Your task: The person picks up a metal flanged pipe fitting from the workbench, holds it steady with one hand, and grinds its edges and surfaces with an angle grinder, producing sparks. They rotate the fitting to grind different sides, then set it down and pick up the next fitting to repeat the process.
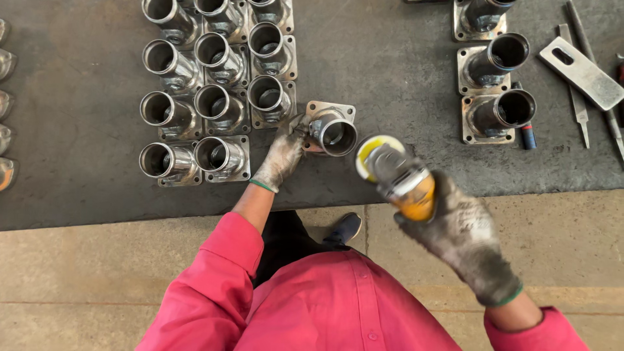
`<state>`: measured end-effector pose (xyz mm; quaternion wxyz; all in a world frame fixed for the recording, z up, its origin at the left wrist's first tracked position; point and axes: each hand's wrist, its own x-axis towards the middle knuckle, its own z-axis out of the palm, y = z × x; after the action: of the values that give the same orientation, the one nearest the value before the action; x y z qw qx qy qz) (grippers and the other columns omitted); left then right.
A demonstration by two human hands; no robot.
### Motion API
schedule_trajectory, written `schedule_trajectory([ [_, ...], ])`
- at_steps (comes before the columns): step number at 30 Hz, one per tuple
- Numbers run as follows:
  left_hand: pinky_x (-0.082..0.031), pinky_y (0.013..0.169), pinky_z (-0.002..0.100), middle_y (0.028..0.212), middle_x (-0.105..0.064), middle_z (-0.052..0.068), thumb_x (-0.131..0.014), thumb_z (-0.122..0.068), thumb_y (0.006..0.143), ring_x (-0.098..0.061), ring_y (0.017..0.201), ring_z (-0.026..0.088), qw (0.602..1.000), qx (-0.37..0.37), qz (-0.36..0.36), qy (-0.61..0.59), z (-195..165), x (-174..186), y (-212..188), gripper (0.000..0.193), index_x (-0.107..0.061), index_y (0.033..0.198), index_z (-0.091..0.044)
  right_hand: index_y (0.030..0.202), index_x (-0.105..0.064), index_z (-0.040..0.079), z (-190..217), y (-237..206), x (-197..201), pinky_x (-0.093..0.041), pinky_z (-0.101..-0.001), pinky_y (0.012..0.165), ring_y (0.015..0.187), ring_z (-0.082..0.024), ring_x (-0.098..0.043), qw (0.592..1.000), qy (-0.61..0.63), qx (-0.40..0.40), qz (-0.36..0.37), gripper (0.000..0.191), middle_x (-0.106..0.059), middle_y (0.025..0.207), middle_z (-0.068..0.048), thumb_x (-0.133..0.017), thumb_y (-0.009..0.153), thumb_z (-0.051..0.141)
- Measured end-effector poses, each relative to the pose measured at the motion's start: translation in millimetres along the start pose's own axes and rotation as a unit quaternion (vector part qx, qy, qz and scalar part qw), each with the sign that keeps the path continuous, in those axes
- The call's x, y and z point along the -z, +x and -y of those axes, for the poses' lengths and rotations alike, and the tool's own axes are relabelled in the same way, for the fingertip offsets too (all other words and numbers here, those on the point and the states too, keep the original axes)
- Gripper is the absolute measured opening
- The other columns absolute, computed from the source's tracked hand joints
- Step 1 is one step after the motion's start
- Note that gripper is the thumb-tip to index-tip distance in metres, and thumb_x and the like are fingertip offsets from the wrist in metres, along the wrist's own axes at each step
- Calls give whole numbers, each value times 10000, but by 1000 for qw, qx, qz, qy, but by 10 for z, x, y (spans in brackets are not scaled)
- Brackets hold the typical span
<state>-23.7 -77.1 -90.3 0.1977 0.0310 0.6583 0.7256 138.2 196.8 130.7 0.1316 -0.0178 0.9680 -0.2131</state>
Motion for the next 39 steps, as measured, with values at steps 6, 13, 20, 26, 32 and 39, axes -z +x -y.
schedule_trajectory([
  [6, -509, 928, 301, 1161, -701, 65, -584, -373, 1075, -597, 1040, 126, 1000, -25, 0, 8, 93, 9, 55, 473, -635, 1290, 45, 1310, -466, 19, 33, 81, 32, -632, -398, 747, 898, -301, -756, 997, 66, 28, -17, 736, -697, 1048, -192, -831, 770, 362],
  [13, -499, 972, 284, 1217, -687, 37, -612, -324, 1022, -617, 1101, 110, 998, -12, -44, -39, 81, -8, 28, 454, -546, 1330, 4, 1234, -519, 60, 290, 288, 21, -601, -442, 726, 872, -344, -738, 997, 60, 56, -6, 696, -719, 971, -161, -877, 717, 358],
  [20, -490, 767, 284, 990, -663, 7, -579, -331, 1053, -568, 880, 96, 998, 17, -46, 31, -87, -61, 15, 374, -667, 1195, 4, 1229, -510, 25, 245, 419, 156, -605, -452, 733, 862, -362, -734, 997, 27, 65, -16, 762, -704, 1009, -194, -905, 678, 373],
  [26, -491, 805, 271, 984, -654, 9, -552, -339, 1102, -554, 892, 93, 999, -22, -14, 21, -190, -81, -47, 392, -679, 1151, 29, 1322, -505, 90, -126, 255, -33, -604, -439, 784, 920, -343, -742, 995, 96, -27, 13, 816, -743, 1014, -156, -906, 666, 363],
  [32, -514, 918, 288, 1134, -693, 71, -567, -342, 1075, -619, 1010, 121, 999, -4, -35, 16, -68, -54, -24, 422, -639, 1270, 25, 1331, -478, 186, -170, -24, -409, -630, -369, 778, 916, -250, -767, 988, 121, 81, -43, 763, -741, 1116, -109, -873, 692, 322],
  [39, -543, 881, 302, 1206, -672, 73, -609, -311, 1024, -639, 1053, 135, 998, 26, -54, -26, 162, -6, -3, 470, -527, 1376, -9, 1308, -516, 108, 100, -79, -556, -620, -365, 769, 924, -242, -751, 970, 238, -16, 43, 759, -750, 1080, -118, -907, 707, 358],
])
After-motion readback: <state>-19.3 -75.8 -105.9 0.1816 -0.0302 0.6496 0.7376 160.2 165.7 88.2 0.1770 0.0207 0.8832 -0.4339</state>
